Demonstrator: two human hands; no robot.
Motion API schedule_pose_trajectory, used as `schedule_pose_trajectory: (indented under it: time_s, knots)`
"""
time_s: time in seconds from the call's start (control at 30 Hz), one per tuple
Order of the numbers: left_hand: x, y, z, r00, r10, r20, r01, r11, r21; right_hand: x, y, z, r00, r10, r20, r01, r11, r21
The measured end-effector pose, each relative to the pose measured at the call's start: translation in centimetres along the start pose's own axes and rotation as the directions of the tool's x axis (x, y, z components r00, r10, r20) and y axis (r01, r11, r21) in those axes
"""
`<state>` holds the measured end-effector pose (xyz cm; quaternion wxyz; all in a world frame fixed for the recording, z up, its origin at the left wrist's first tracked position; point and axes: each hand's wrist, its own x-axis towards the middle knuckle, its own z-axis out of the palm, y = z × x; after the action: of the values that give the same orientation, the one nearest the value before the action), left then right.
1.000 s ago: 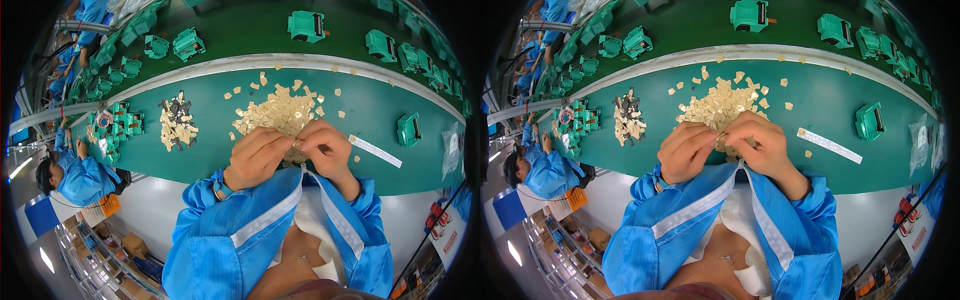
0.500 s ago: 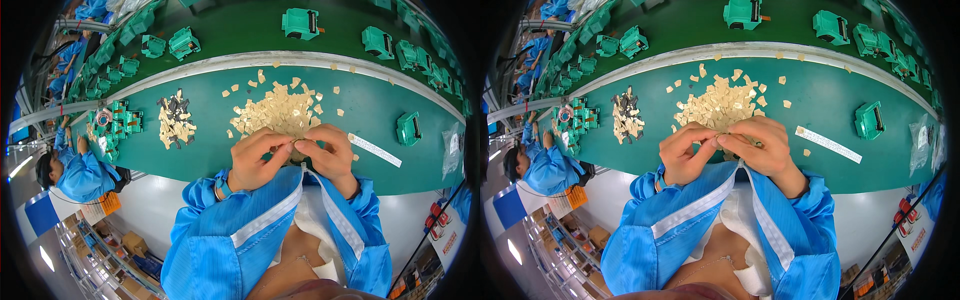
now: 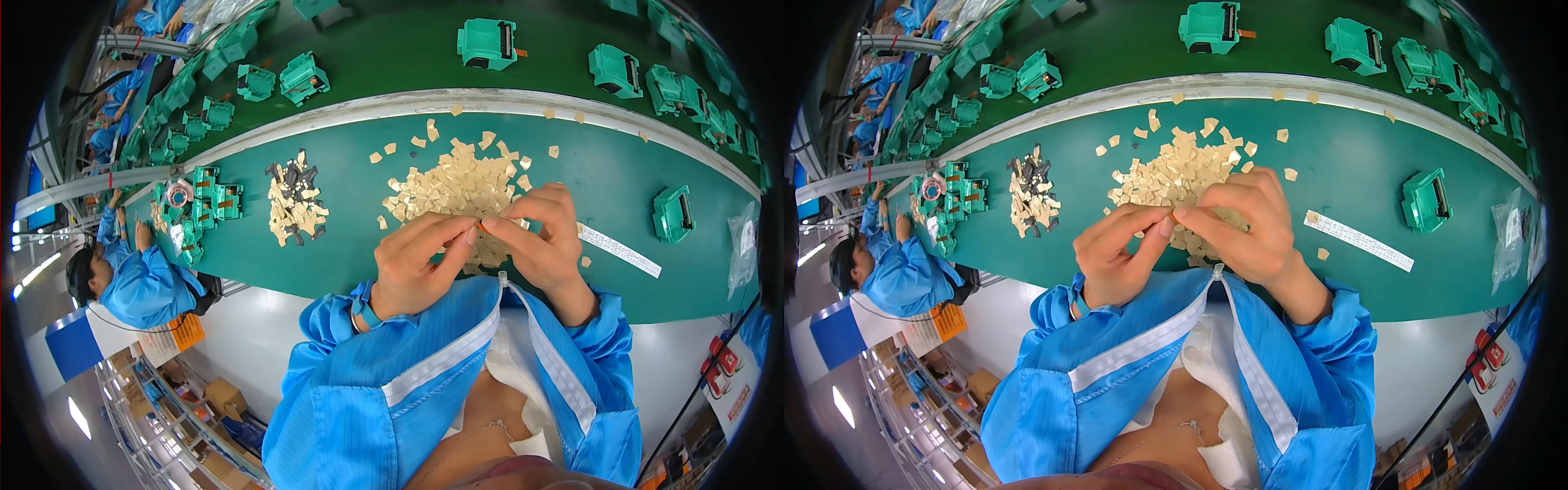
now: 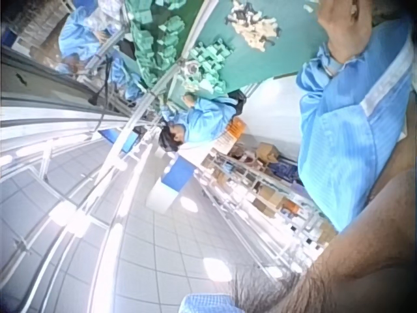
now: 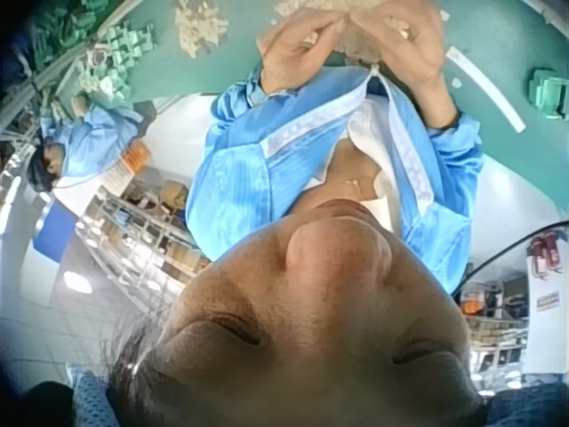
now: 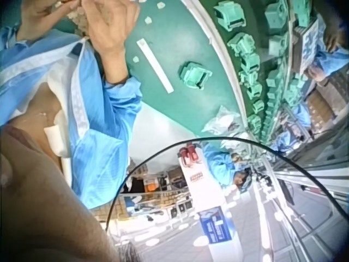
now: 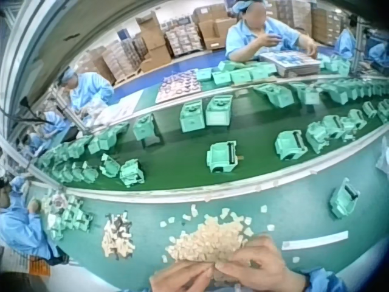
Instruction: The person applies small adhesive pads to green plastic housings by hand.
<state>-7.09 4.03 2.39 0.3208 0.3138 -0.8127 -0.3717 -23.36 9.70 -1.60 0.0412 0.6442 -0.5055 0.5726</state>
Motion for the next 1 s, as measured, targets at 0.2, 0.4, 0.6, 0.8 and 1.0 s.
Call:
schedule_pose_trajectory:
  time_s: [0.2, 0.4, 0.6, 0.8, 1.0]
  knots:
    - [-0.4, -0.4, 0.0, 0.905, -0.355, 0.232, 0.424, 0.786, -0.45, -0.8, 0.4, -0.4, 0.992, -0.119, 0.044, 0.124, 0.986, -0.114]
    - [0.6, -0.5, -0.5, 0.876, -0.353, 0.328, 0.47, 0.778, -0.417, -0.5, 0.4, -0.7, 0.988, -0.137, 0.071, 0.146, 0.981, -0.128]
    - [1.1, -1.0, -0.6, 0.844, -0.382, 0.377, 0.522, 0.748, -0.411, -0.5, 0.6, -0.6, 0.983, -0.161, 0.083, 0.17, 0.979, -0.109]
    - [1.1, -1.3, -0.7, 0.844, -0.408, 0.349, 0.525, 0.764, -0.375, -0.8, 0.6, -0.5, 0.99, -0.115, 0.08, 0.118, 0.992, -0.037]
    - [1.8, -3.9, -0.8, 0.948, -0.066, 0.31, -0.034, 0.951, 0.306, -1.1, 1.0, -0.8, 0.934, 0.35, -0.075, -0.278, 0.84, 0.466]
